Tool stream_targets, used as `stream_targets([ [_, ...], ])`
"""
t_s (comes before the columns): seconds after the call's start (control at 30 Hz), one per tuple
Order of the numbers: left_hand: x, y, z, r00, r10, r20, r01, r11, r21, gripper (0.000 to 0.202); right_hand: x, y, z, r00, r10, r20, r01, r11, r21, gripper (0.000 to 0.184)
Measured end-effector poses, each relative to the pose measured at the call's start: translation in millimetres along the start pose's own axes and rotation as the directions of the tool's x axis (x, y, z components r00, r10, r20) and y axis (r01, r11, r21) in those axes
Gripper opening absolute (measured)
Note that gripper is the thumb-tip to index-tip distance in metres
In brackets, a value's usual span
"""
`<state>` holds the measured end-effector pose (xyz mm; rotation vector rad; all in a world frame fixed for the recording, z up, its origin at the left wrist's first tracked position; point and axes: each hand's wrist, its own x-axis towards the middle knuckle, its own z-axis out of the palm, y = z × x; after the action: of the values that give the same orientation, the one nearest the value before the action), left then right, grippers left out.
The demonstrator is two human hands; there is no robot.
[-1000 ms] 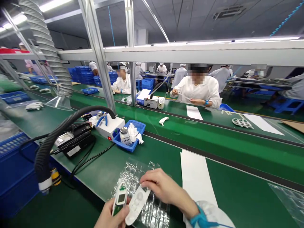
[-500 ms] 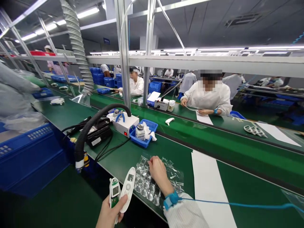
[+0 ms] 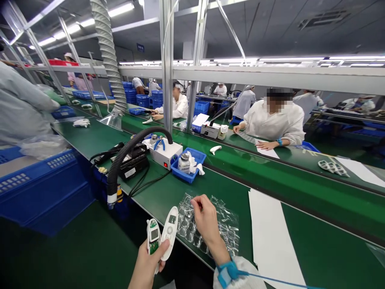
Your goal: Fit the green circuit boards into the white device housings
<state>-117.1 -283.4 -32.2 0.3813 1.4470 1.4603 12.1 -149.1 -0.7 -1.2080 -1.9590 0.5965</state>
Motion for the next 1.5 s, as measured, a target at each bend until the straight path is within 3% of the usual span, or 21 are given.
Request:
stream_targets([
  [0.07, -0.5, 0.1, 3.2, 1.000, -0.011, 0.008, 0.011, 1.000, 0.007, 0.047, -4.1, -11.6, -5.3, 0.994, 0.065, 0.087, -0.081, 0.977, 0.197, 0.025],
  [0.13, -0.1, -1.6, 6.1, 1.000, -0.004, 0.021, 0.003, 0.999, 0.033, 0.047, -9.3, -19.0, -6.7, 0.980, 0.093, 0.179, -0.143, 0.946, 0.292, 0.026],
  [0.3, 1.3, -8.4, 11.3, 0.999, 0.031, 0.031, -0.033, 0.995, 0.090, 0.048, -20.8, -21.3, 1.2, 0.968, 0.095, 0.233, -0.162, 0.943, 0.290, 0.025],
  [0.63, 2.6, -11.0, 14.7, 1.000, 0.015, 0.027, -0.018, 0.992, 0.126, 0.045, -23.4, -14.1, 4.2, 0.976, 0.061, 0.211, -0.118, 0.955, 0.272, 0.028],
  [0.8, 0.5, -8.3, 19.1, 0.999, 0.044, 0.015, -0.046, 0.989, 0.138, 0.043, -29.8, -13.5, 5.5, 0.967, 0.131, 0.220, -0.192, 0.940, 0.282, 0.019],
  [1.07, -2.3, -3.5, 12.9, 0.996, 0.072, 0.057, -0.081, 0.982, 0.172, 0.042, -39.2, -19.6, 15.8, 0.953, 0.193, 0.234, -0.268, 0.897, 0.351, 0.025],
  [1.17, 0.2, -6.6, 3.7, 0.998, 0.048, 0.048, -0.054, 0.989, 0.137, 0.042, -48.1, -26.0, 32.1, 0.926, 0.265, 0.268, -0.372, 0.757, 0.536, 0.026],
  [1.27, 4.5, -12.2, -9.2, 0.999, 0.045, -0.007, -0.044, 0.994, 0.098, 0.042, -65.7, -34.8, 60.0, 0.836, 0.287, 0.467, -0.544, 0.533, 0.648, 0.035],
  [1.33, 9.5, -15.2, -23.2, 0.997, 0.059, -0.054, -0.057, 0.997, 0.052, 0.047, -74.6, -41.3, 83.5, 0.787, 0.289, 0.546, -0.613, 0.466, 0.638, 0.042],
  [1.43, 21.9, -14.2, -57.6, 0.979, 0.077, -0.187, -0.093, 0.993, -0.079, 0.059, -71.3, -56.0, 126.4, 0.762, 0.274, 0.587, -0.646, 0.392, 0.655, 0.048],
  [1.5, 32.6, -8.0, -88.3, 0.949, 0.071, -0.308, -0.125, 0.979, -0.159, 0.059, -59.8, -72.8, 160.4, 0.715, 0.225, 0.662, -0.695, 0.329, 0.639, 0.054],
])
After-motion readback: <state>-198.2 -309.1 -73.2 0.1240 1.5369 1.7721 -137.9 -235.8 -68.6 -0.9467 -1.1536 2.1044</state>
